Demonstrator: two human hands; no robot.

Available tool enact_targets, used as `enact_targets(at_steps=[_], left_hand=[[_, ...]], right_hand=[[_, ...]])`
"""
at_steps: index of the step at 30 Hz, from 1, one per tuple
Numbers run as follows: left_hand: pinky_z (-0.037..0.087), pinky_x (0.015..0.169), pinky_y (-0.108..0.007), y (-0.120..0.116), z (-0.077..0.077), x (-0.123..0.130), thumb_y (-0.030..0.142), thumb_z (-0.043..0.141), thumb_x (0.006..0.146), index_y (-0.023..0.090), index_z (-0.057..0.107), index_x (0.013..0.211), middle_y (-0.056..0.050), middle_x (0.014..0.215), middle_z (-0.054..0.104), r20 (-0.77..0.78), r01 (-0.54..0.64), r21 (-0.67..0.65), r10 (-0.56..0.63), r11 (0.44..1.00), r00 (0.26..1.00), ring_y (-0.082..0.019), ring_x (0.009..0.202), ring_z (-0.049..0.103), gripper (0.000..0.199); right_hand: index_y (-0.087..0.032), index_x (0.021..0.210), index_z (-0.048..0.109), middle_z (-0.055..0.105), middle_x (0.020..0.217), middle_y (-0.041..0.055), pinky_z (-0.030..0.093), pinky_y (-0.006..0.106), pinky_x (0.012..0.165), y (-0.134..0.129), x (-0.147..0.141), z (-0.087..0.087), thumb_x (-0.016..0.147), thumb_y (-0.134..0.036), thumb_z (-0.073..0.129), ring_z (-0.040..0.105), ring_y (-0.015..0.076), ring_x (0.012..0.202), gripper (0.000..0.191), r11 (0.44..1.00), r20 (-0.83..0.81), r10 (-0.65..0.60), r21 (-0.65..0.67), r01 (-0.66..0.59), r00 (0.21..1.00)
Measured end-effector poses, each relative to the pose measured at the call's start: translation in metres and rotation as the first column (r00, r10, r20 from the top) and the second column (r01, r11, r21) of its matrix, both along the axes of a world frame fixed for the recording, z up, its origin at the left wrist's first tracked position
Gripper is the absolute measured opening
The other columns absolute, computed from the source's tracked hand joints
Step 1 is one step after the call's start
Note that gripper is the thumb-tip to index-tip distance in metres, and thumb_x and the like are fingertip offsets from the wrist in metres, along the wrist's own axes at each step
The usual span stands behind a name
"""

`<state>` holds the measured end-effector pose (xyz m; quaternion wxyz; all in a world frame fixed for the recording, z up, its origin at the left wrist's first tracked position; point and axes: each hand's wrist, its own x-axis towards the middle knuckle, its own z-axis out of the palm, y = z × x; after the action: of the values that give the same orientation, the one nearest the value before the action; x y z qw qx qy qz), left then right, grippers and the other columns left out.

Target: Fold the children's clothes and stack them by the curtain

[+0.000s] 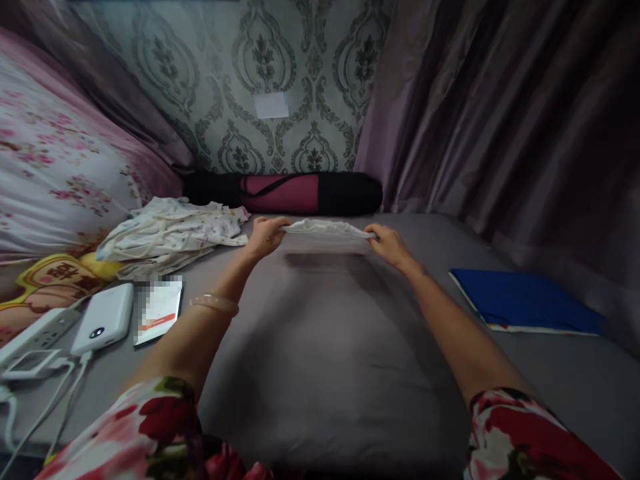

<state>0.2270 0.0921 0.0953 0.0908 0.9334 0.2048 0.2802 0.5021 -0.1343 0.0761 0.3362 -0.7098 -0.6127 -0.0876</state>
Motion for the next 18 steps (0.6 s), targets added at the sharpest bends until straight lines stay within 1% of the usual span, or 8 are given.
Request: enact_targets(at_steps=[3, 5, 7, 9, 11, 14, 16, 18], left_hand=[[0.028, 0.107, -0.045, -0.012, -0.028, -0.020, 0.012, 0.043, 0.076, 0.021, 0.065, 0.109, -0.005, 0.103, 0.073, -0.134, 0.097, 0.003, -0.096, 0.995, 0.986, -0.020, 0.096, 0.066, 0.041], [0.025, 0.109, -0.046, -0.020, -0.047, -0.034, 0.010, 0.042, 0.073, 0.022, 0.063, 0.114, -0.005, 0.111, 0.072, -0.212, 0.165, -0.017, -0.165, 0.986, 0.963, -0.020, 0.103, 0.065, 0.048], [0.024, 0.111, -0.046, -0.028, -0.063, -0.046, 0.009, 0.042, 0.069, 0.024, 0.062, 0.118, -0.005, 0.119, 0.069, -0.279, 0.206, -0.029, -0.206, 0.978, 0.938, -0.020, 0.112, 0.061, 0.055], [0.023, 0.112, -0.046, -0.036, -0.071, -0.053, 0.007, 0.040, 0.067, 0.025, 0.060, 0.122, -0.005, 0.125, 0.065, -0.332, 0.220, -0.036, -0.220, 0.975, 0.917, -0.020, 0.121, 0.056, 0.061], [0.022, 0.113, -0.049, -0.041, -0.074, -0.058, 0.005, 0.039, 0.066, 0.025, 0.058, 0.125, -0.005, 0.131, 0.062, -0.374, 0.215, -0.044, -0.216, 0.976, 0.902, -0.019, 0.126, 0.052, 0.065], [0.020, 0.114, -0.053, -0.044, -0.071, -0.063, 0.004, 0.038, 0.064, 0.026, 0.057, 0.128, -0.004, 0.139, 0.056, -0.444, 0.203, -0.070, -0.213, 0.977, 0.870, -0.020, 0.131, 0.047, 0.070], [0.021, 0.114, -0.054, -0.044, -0.067, -0.065, 0.004, 0.039, 0.063, 0.027, 0.058, 0.127, -0.003, 0.140, 0.055, -0.477, 0.187, -0.092, -0.208, 0.978, 0.854, -0.021, 0.132, 0.047, 0.070], [0.023, 0.113, -0.054, -0.043, -0.064, -0.062, 0.004, 0.039, 0.064, 0.025, 0.061, 0.122, -0.004, 0.136, 0.058, -0.482, 0.156, -0.106, -0.188, 0.982, 0.856, -0.022, 0.129, 0.050, 0.065]], right_hand=[[-0.018, 0.103, 0.064, 0.067, 0.100, 0.0089, 0.044, 0.034, 0.089, -0.022, -0.010, -0.029, 0.084, -0.011, 0.045, 0.060, 0.0215, 0.096, 0.028, 0.991, 0.070, 0.109, -0.080, -0.103, 0.992], [-0.019, 0.106, 0.063, 0.067, 0.104, 0.0089, 0.044, 0.035, 0.090, -0.036, -0.017, -0.046, 0.085, -0.010, 0.043, 0.059, 0.0216, 0.100, 0.030, 0.977, 0.094, 0.173, -0.145, -0.159, 0.980], [-0.020, 0.107, 0.062, 0.066, 0.107, 0.0093, 0.044, 0.036, 0.091, -0.047, -0.023, -0.057, 0.085, -0.008, 0.042, 0.058, 0.0219, 0.103, 0.033, 0.963, 0.108, 0.209, -0.198, -0.184, 0.972], [-0.019, 0.108, 0.063, 0.066, 0.108, 0.0095, 0.044, 0.036, 0.092, -0.056, -0.029, -0.063, 0.083, -0.005, 0.040, 0.057, 0.0216, 0.105, 0.037, 0.949, 0.112, 0.235, -0.241, -0.203, 0.966], [-0.019, 0.109, 0.063, 0.065, 0.112, 0.0094, 0.043, 0.036, 0.093, -0.062, -0.032, -0.064, 0.079, 0.000, 0.038, 0.056, 0.0209, 0.109, 0.043, 0.932, 0.109, 0.273, -0.278, -0.235, 0.956], [-0.018, 0.111, 0.063, 0.063, 0.120, 0.0091, 0.041, 0.036, 0.097, -0.066, -0.034, -0.059, 0.071, 0.003, 0.039, 0.053, 0.0210, 0.115, 0.051, 0.914, 0.101, 0.292, -0.323, -0.247, 0.951], [-0.019, 0.107, 0.065, 0.064, 0.119, 0.0085, 0.040, 0.036, 0.097, -0.065, -0.036, -0.055, 0.071, 0.002, 0.041, 0.055, 0.0211, 0.114, 0.048, 0.910, 0.089, 0.257, -0.358, -0.210, 0.962], [-0.019, 0.098, 0.068, 0.068, 0.111, 0.0077, 0.041, 0.036, 0.095, -0.060, -0.039, -0.050, 0.075, 0.000, 0.041, 0.060, 0.0207, 0.106, 0.040, 0.908, 0.081, 0.194, -0.391, -0.148, 0.978]])
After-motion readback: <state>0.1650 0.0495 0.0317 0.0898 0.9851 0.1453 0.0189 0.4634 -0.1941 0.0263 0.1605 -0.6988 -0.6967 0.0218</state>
